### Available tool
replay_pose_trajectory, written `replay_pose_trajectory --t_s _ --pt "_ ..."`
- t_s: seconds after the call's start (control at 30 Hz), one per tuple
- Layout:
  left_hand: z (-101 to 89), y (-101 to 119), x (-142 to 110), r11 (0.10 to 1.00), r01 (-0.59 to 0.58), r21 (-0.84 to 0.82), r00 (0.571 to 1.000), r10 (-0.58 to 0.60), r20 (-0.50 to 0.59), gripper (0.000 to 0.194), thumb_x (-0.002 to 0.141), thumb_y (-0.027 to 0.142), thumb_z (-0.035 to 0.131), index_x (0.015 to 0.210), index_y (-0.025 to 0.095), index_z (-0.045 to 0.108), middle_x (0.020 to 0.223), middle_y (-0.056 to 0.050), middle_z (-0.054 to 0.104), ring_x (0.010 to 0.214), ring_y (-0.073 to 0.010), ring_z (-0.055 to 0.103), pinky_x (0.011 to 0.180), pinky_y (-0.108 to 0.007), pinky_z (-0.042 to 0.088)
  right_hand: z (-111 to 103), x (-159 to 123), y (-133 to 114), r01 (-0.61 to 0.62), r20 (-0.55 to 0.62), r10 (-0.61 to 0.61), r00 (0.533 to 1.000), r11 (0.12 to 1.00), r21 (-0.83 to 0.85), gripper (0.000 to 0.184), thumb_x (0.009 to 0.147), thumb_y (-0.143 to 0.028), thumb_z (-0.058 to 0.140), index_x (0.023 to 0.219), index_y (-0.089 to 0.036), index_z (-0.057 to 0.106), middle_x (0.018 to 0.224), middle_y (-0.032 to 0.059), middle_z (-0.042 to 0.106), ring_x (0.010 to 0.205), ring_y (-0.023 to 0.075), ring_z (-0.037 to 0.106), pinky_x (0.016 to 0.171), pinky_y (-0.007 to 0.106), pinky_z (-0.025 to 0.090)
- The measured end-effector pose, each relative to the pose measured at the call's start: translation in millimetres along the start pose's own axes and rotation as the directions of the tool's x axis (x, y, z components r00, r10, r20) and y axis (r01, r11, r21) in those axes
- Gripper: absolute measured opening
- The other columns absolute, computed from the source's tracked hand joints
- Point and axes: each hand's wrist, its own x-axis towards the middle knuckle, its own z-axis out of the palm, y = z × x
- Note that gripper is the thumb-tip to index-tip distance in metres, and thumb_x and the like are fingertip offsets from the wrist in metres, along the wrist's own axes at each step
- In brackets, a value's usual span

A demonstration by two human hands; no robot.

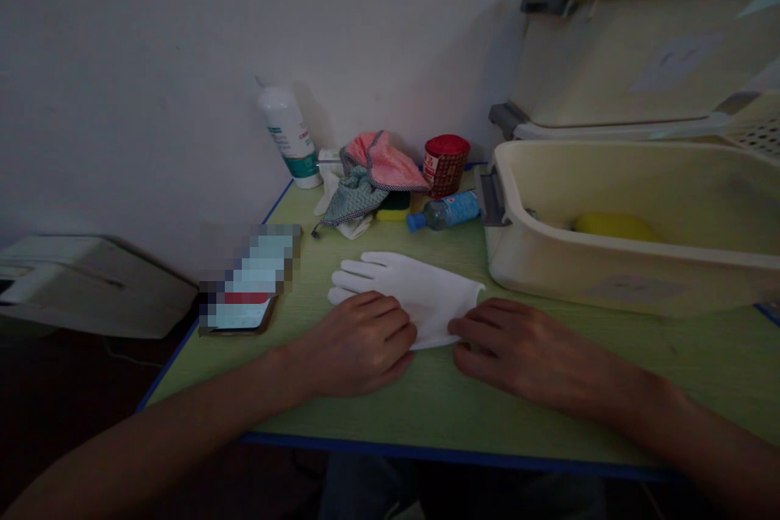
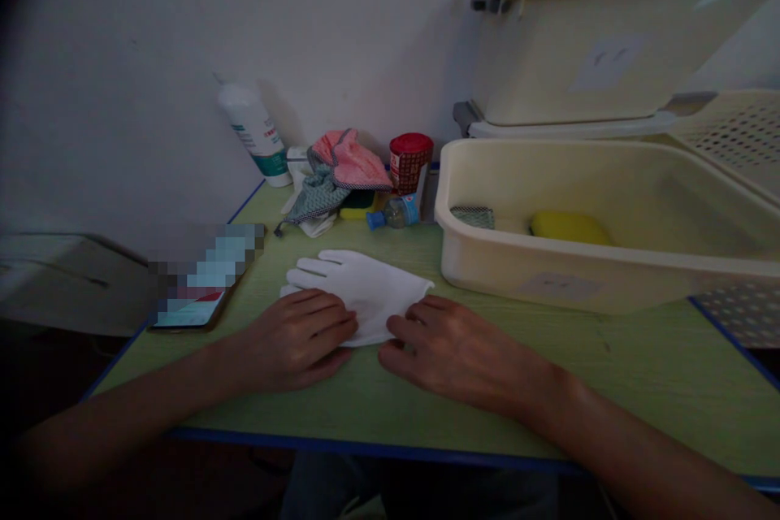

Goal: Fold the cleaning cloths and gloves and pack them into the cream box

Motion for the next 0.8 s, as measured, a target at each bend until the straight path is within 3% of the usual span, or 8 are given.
replay_pose_trajectory --t_s 0.3,0.4,0.5,0.57,0.67,0.8 --pt "-4.9 -2.3 -2.9 0.999 -0.031 0.040 0.999 0.031 -0.004 0.020 0.089 0.009 0.040 0.091 0.011 0.060 0.083 -0.008 0.069 0.073 -0.0177 0.061 0.065 -0.030 0.047 2.1 -2.9 3.6 -0.054 0.005 0.053 0.999 0.997 0.061 0.008 0.080 -0.008 0.057 0.077 -0.016 0.059 0.082 0.0033 0.064 0.070 0.0179 0.059 0.065 0.032 0.047" --pt "-4.8 -5.8 -5.1 0.999 0.020 -0.041 0.999 -0.019 0.026 0.021 0.088 0.008 0.042 0.089 0.013 0.062 0.082 -0.008 0.068 0.072 -0.0174 0.062 0.066 -0.029 0.048 1.2 -2.9 1.9 -0.061 0.012 0.060 0.998 0.996 0.063 0.009 0.080 -0.010 0.057 0.075 -0.016 0.058 0.077 0.0018 0.061 0.065 0.0167 0.057 0.060 0.031 0.043" --pt "-2.8 -11.7 -5.9 0.963 0.149 -0.223 0.989 -0.140 0.056 0.022 0.085 0.009 0.044 0.091 0.015 0.064 0.081 -0.006 0.069 0.073 -0.0165 0.064 0.068 -0.028 0.050 0.2 -2.0 -0.1 -0.069 -0.014 0.070 0.997 0.997 0.038 0.012 0.083 -0.008 0.051 0.077 -0.017 0.057 0.074 0.0015 0.060 0.060 0.0150 0.054 0.057 0.030 0.040" --pt "0.2 -17.1 -5.1 0.885 0.271 -0.379 0.962 -0.260 0.080 0.021 0.083 0.010 0.047 0.093 0.016 0.065 0.084 -0.004 0.070 0.076 -0.0153 0.065 0.071 -0.027 0.051 0.7 -0.9 -0.9 -0.092 -0.033 0.093 0.995 0.995 0.029 0.013 0.084 -0.007 0.049 0.079 -0.016 0.057 0.072 0.0016 0.059 0.060 0.0152 0.053 0.058 0.030 0.039" --pt "6.8 -26.2 -3.0 0.670 0.428 -0.607 0.892 -0.422 0.162 0.016 0.081 0.012 0.052 0.091 0.015 0.064 0.086 -0.003 0.071 0.077 -0.0133 0.066 0.071 -0.025 0.052 3.1 1.0 -1.0 -0.151 -0.039 0.153 0.987 0.987 0.053 0.012 0.084 -0.008 0.050 0.077 -0.017 0.056 0.069 0.0015 0.059 0.062 0.0158 0.054 0.059 0.029 0.039" --pt "15.5 -35.4 -1.7 0.363 0.500 -0.786 0.813 -0.511 0.280 0.011 0.075 0.016 0.060 0.086 0.012 0.062 0.080 -0.004 0.068 0.070 -0.0124 0.065 0.064 -0.023 0.053 5.3 2.2 0.3 -0.191 -0.046 0.197 0.979 0.975 0.111 0.009 0.081 -0.009 0.055 0.077 -0.016 0.056 0.070 0.0018 0.061 0.065 0.0160 0.056 0.063 0.029 0.041"
